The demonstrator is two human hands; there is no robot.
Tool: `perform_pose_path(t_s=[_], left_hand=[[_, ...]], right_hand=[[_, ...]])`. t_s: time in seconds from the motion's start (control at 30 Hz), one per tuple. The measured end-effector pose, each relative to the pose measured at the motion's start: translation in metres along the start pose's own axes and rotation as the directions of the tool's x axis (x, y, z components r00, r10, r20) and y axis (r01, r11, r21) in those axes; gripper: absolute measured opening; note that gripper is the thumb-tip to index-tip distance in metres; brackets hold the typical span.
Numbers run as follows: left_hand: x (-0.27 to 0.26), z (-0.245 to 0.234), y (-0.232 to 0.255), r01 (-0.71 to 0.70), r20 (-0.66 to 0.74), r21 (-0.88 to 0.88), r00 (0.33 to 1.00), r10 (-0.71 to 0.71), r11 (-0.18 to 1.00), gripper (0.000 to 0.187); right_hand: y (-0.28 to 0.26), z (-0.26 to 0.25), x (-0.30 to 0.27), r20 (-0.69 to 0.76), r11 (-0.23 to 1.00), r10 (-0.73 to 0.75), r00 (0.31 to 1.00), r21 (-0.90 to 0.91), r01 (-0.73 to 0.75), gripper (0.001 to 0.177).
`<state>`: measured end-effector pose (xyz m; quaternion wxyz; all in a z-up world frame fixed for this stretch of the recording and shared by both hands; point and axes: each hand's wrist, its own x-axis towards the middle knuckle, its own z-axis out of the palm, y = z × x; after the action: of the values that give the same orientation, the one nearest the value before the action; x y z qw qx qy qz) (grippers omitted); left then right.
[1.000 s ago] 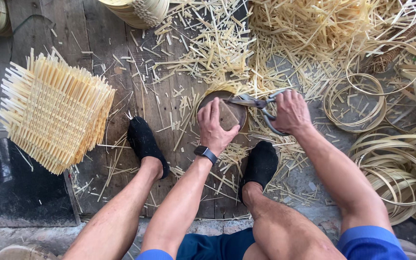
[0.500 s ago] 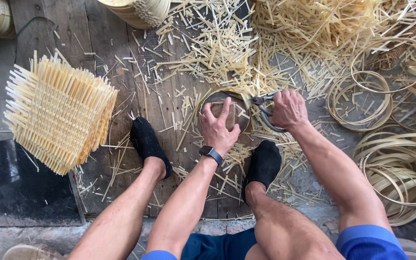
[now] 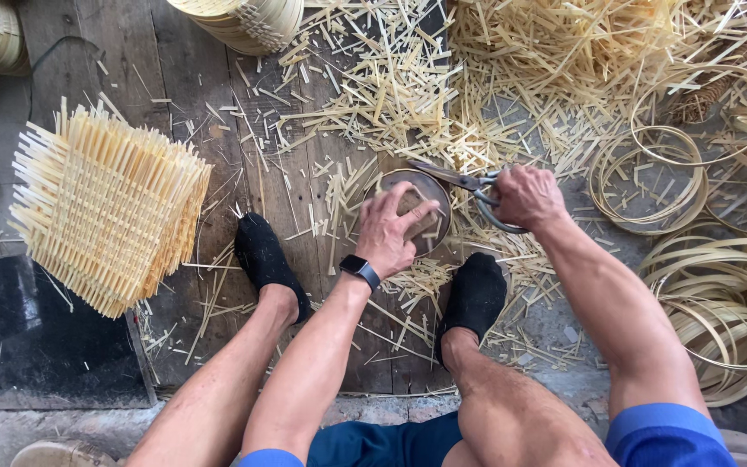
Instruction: The person sits on the floor and repeatedly weaves bamboo strips into circular frames to create basket bottoms. They use shears to trim the excess bamboo and a wooden block to press the weave tight. The finished pieces are stacked into a pile.
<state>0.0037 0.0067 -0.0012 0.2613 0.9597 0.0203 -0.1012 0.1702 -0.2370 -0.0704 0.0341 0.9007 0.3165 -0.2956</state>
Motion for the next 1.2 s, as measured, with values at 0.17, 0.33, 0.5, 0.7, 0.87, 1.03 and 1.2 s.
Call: perform_pose_path(t_s=[0.17,0.33,0.5,0.7,0.87,1.03,1.2], left_hand=[[0.004,-0.002,-0.023,0.011,-0.063,-0.225,0.998,-0.026,0.974,0.088],[0.036,0.018,-0.088,0.4,-0.079,-0.374,0.885,-0.459,0.837,0.046],[0.073,0.029,-0.093,0.472,0.256,-0.435,0.881,-0.398,0.767,0.03],[0.105,0.032,-0.07,0.586,0.325,-0.24,0.8,-0.505,0.774,0.019],[0.085,0.023,-0.057,0.488,0.072,-0.325,0.867,-0.494,0.81,0.019],[0.004,0.019,-0.061,0.8,0.357,-0.403,0.585,-0.728,0.444,0.029],[-0.035,0.059,-0.068,0.677,0.532,-0.736,0.567,-0.629,-0.011,0.023]], right_hand=[[0.032,0.033,-0.013,-0.166,0.949,0.249,0.954,0.239,-0.206,0.034],[0.029,0.054,-0.029,-0.37,0.903,0.399,0.839,0.315,-0.291,0.069],[-0.037,0.02,-0.021,0.042,0.37,0.184,0.982,0.923,-0.108,0.043],[-0.051,0.014,0.003,0.255,0.212,0.237,0.937,0.928,-0.306,0.025],[-0.052,-0.003,-0.01,0.32,0.295,0.243,0.915,0.875,-0.385,0.025],[-0.051,0.02,-0.052,0.422,-0.021,0.09,0.902,0.906,-0.422,0.026],[-0.052,0.054,-0.052,0.399,-0.211,0.082,0.913,0.903,-0.375,0.021]])
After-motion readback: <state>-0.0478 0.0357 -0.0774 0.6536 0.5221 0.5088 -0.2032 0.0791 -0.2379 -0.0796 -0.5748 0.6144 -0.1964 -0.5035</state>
